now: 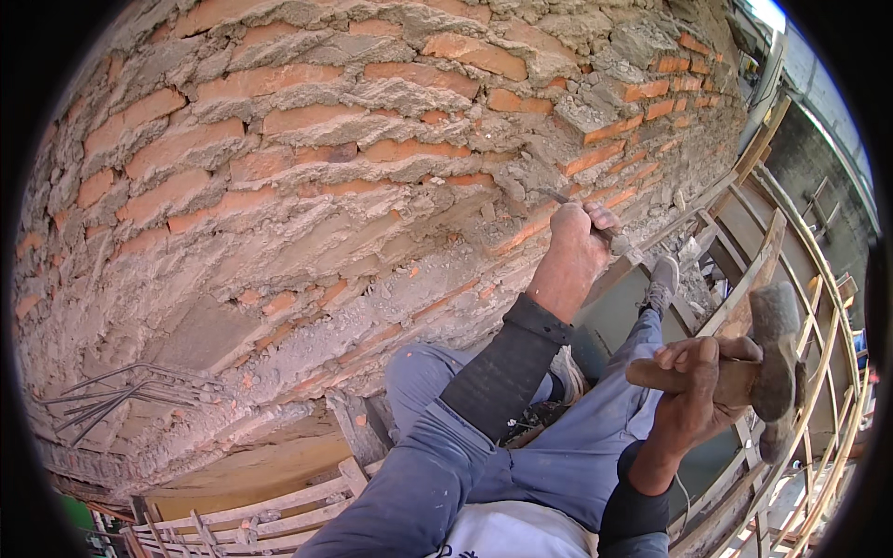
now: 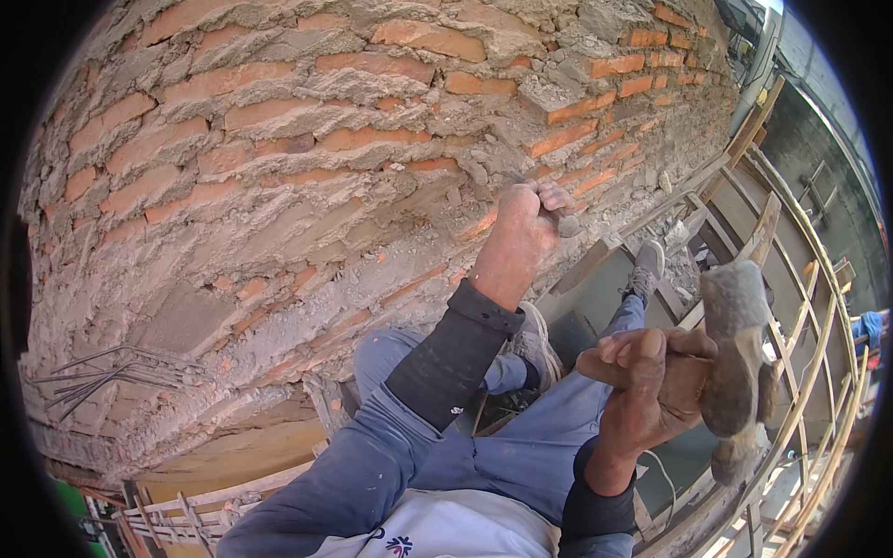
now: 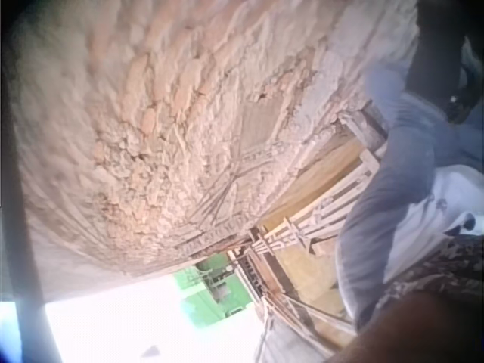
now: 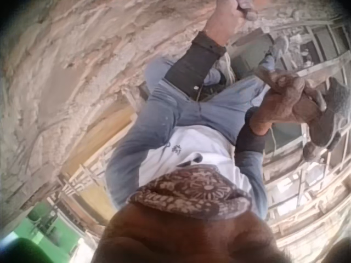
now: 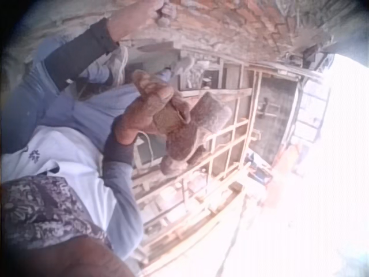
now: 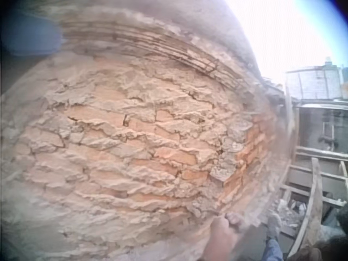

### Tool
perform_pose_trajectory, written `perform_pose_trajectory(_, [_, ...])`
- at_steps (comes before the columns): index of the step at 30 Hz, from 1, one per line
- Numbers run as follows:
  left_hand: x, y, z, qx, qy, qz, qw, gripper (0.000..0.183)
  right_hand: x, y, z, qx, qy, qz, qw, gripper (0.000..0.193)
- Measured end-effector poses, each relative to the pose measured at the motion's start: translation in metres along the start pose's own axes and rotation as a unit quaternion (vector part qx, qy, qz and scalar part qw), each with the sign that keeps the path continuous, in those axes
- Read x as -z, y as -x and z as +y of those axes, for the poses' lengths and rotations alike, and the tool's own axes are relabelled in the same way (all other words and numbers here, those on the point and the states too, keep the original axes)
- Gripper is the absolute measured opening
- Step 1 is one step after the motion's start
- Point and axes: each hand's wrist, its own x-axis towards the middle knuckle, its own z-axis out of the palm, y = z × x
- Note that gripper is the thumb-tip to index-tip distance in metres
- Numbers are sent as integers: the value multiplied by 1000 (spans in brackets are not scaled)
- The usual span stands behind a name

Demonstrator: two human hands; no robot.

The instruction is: The person uses a hammer and chisel to break and remove individual bricks from a masonry wall. They repeatedly strike the mortar joints and bricks to loosen them, then pull the bricks out by hand and drop them onto the scaffolding below.

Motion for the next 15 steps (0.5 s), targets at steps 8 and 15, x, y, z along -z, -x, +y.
perform_pose_trajectory(8, [10,-12,15,34,-6,-31,999,27,33,17,92,-159,322,-153,921,6])
perform_pose_trajectory(15, [18,-19,20,59,24,-44,997,31,-11,12,20,-14,63,-39,997,11])
